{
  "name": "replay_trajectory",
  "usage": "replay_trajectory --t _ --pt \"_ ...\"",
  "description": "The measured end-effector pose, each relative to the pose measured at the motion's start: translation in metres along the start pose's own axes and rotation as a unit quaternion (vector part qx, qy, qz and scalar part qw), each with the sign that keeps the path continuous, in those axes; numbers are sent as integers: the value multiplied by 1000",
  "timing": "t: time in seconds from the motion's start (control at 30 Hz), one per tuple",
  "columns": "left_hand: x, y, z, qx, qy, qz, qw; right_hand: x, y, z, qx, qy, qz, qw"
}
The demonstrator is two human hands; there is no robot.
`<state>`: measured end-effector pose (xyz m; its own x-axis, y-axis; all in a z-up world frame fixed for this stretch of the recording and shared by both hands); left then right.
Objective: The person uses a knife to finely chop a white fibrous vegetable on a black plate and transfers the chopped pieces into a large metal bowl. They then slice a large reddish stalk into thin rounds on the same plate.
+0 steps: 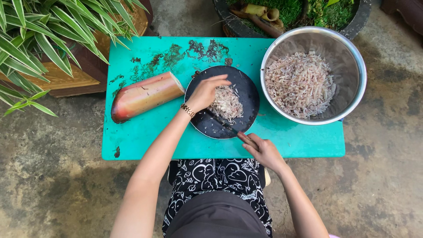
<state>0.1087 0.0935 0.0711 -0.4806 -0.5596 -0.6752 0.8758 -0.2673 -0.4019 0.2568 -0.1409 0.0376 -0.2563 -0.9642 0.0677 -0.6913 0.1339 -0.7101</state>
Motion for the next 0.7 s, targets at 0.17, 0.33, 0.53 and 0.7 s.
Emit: replay_trajectory --t 0.17,0.33,0.53,0.7 --pt "-7 -2 4 -68 -17 4 998 6 27 -16 -44 -71 -33 996" --pt "-2 -15 1 -53 -107 21 993 -4 43 -7 -32 51 -92 994" --pt "8 -41 20 -95 -78 86 989 -29 28 15 34 29 27 999" --pt "80 -61 -2 46 -279 181 942 -13 31 5 -18 46 47 998"
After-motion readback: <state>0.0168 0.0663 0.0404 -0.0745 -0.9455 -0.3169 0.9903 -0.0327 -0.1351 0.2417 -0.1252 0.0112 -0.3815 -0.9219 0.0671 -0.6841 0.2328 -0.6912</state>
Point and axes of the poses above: each hand's wrist, its own x-axis away from the middle knuckle, its own y-axis out of the palm, z = x × y, the point moved 6 cm from there along -x, towards the middle knuckle, and after that the axes turned 13 degrees about z, right-handed, at the moved point
